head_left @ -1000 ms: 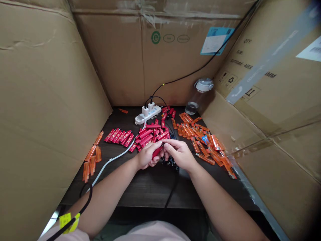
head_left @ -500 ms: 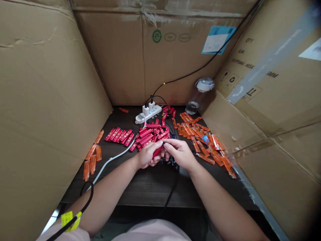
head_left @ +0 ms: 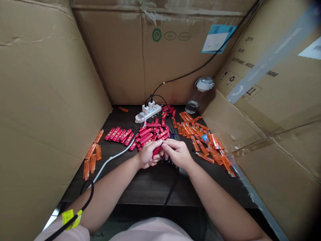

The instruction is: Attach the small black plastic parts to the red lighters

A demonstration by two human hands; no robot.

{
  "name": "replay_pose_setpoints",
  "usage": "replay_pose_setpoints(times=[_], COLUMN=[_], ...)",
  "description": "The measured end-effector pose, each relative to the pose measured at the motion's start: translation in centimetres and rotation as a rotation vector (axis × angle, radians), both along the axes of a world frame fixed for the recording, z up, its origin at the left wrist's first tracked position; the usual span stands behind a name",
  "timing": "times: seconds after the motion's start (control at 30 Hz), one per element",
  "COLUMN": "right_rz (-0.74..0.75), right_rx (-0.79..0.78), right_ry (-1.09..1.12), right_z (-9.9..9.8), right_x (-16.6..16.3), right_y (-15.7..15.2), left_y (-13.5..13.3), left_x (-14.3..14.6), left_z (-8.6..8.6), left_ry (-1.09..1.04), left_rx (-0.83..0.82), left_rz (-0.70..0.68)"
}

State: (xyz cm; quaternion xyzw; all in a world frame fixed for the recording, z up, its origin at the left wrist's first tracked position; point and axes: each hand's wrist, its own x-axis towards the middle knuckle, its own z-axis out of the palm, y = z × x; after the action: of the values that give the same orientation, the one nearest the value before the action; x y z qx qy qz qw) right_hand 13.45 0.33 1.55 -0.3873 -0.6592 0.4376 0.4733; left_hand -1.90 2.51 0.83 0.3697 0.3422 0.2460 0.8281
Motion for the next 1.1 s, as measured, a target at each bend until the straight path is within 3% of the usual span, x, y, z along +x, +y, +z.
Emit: replay_pose_setpoints(times=[0.23,0.47,0.9,1.1], right_rz=[-0.072,-0.105,-0.189,-0.179], right_rx=[0.287,0.493,0.609,0.615], right_ry=[-0.179,-0.273,-0.434,-0.397], right_z=[-0.7,-1.3,-1.5,-1.3], right_x=[-0.3,-0.5,-1.0,-1.2], right_y=[0.1,0.1,0.1,-0.1], left_y=[0.0,0.1,0.3,0.5], left_x=[0.2,0.0,0.0,-0.3], left_z=[0.0,0.3,-0.1,0.0], left_ry=[0.056,0.044,0.091,0.069], left_rx=[-0.011,-0.018,-0.006,-0.102], left_rz=[0.106,0.107,0.108,0.051])
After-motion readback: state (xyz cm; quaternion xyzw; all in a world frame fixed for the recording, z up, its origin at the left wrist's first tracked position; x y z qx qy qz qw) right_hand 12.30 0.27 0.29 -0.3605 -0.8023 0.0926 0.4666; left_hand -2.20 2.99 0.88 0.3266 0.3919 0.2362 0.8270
